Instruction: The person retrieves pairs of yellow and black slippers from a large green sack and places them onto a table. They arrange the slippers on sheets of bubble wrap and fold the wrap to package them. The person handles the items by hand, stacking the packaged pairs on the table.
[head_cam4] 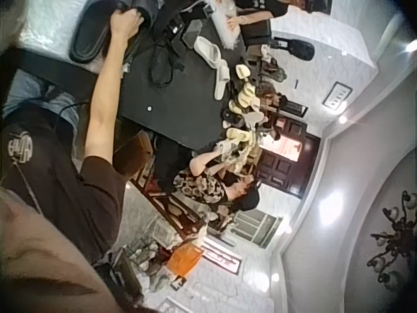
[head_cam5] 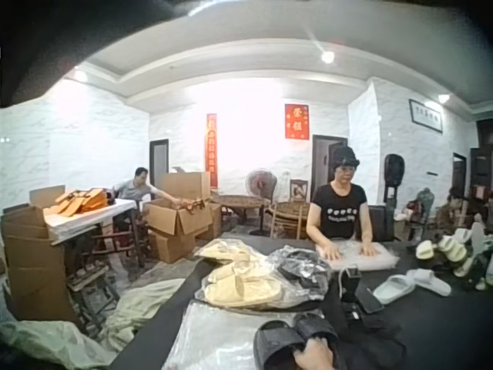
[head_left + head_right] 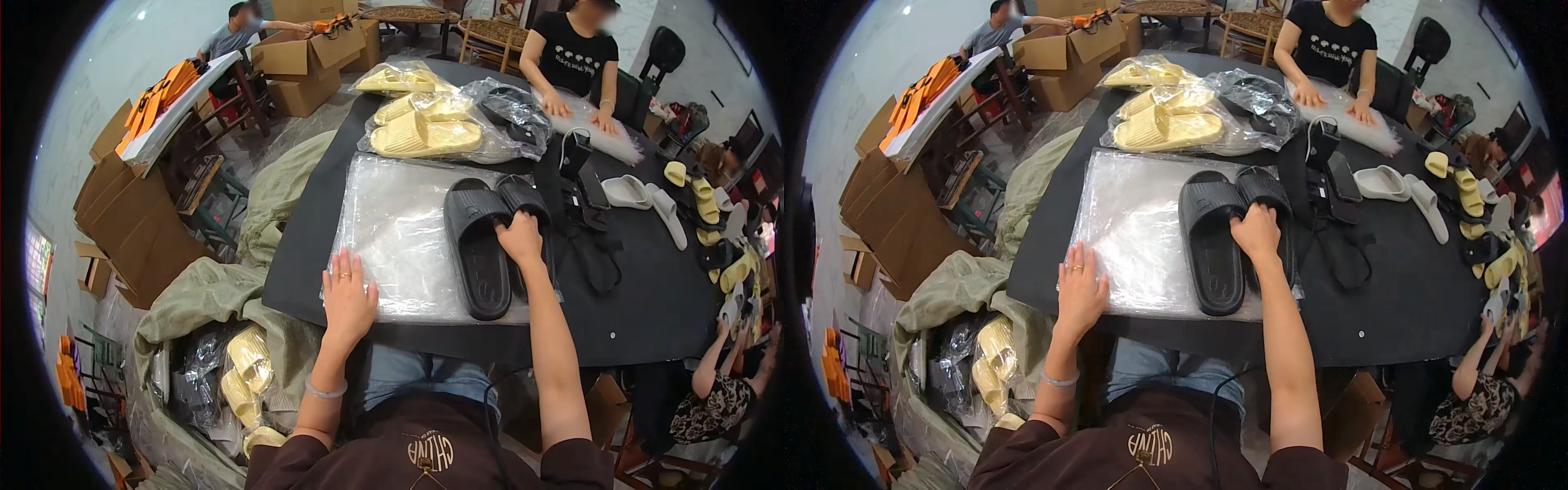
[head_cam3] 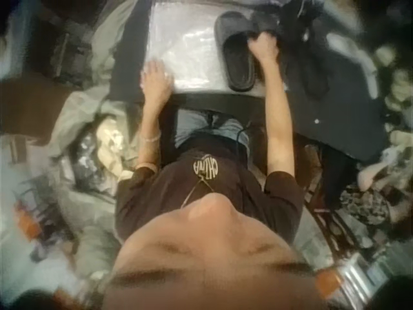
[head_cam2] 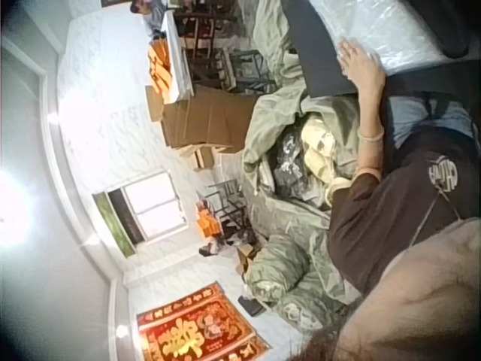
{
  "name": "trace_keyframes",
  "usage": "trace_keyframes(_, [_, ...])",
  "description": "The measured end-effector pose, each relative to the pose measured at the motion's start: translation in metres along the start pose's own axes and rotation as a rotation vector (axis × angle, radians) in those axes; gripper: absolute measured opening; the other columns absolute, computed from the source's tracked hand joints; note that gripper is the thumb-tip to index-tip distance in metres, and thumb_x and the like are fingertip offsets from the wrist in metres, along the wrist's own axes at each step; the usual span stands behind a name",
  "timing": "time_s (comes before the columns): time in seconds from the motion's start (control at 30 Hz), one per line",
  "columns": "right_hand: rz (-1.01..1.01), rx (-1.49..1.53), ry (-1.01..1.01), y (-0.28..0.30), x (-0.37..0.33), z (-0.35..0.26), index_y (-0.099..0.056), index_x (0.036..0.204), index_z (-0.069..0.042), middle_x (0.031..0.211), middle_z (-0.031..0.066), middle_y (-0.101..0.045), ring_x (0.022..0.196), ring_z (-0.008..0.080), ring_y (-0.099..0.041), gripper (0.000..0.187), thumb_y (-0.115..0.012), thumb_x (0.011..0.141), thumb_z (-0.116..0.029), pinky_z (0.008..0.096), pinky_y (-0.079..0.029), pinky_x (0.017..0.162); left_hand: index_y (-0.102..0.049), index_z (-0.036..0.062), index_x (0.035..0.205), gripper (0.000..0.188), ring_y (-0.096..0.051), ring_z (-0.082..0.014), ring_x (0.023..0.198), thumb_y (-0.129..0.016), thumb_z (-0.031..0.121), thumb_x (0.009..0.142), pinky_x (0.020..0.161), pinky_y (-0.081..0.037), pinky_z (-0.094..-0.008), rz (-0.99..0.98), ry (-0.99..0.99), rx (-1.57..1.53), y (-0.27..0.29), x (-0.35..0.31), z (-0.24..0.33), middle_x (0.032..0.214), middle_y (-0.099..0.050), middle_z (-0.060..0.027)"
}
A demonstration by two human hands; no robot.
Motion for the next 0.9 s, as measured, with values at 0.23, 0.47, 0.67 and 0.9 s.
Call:
trace_keyframes(0.23, [-0.077, 0.021, -0.110, 0.013, 0.004, -0.019, -0.060, 0.094, 0.007, 0.106, 0.0239, -0.059, 0.103, 0.0385, -0.055, 0.035, -0.057, 0.080, -0.024, 0.0469, -0.045, 0.087, -0.028, -0.0078, 0.137, 0.091, -0.032, -0.0407, 0.129, -0.066, 0.049, 0.076, 0.103, -0.030, -0.0480, 0.079, 0.108, -0.179, 0.011, 0.019, -0.015, 0.139, -0.031, -0.0299])
trace_keyframes(0.47, [-0.079, 0.044, -0.118, 0.012, -0.006, -0.045, -0.061, 0.095, 0.008, 0.106, 0.0250, -0.059, 0.103, 0.0384, -0.056, 0.034, -0.056, 0.080, -0.022, 0.0463, -0.046, 0.087, -0.030, -0.0096, 0.135, 0.083, -0.041, -0.0407, 0.121, -0.074, 0.022, 0.071, 0.100, -0.035, -0.0405, 0.107, 0.037, -0.230, 0.012, 0.020, -0.021, 0.136, -0.035, -0.0317])
trace_keyframes(0.67, [0.003, 0.050, 0.050, 0.030, -0.019, -0.111, -0.061, 0.087, 0.007, 0.097, 0.0245, -0.061, 0.095, 0.0391, -0.058, 0.031, -0.057, 0.079, -0.023, 0.0473, -0.048, 0.081, -0.032, -0.0062, 0.135, 0.073, -0.037, -0.0412, 0.125, -0.069, 0.014, 0.075, 0.101, -0.033, -0.0413, 0.089, 0.024, -0.172, 0.022, 0.021, -0.012, 0.137, -0.036, -0.0277])
trace_keyframes(0.9, [0.035, 0.010, 0.172, -0.035, -0.031, -0.143, -0.062, 0.085, 0.002, 0.091, 0.0171, -0.062, 0.090, 0.0334, -0.059, 0.030, -0.065, 0.075, -0.026, 0.0426, -0.052, 0.072, -0.037, 0.0002, 0.134, 0.050, -0.031, -0.0327, 0.133, -0.051, 0.003, 0.085, 0.105, -0.028, -0.0463, 0.169, -0.274, -0.108, 0.030, 0.070, 0.012, 0.139, -0.037, -0.0200])
Point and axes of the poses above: each hand's wrist, its own x-axis towards the middle knuckle, its own y-axis out of the back of the hand, z = x × y, the point moved 10 cm from there along x, towards the middle knuckle
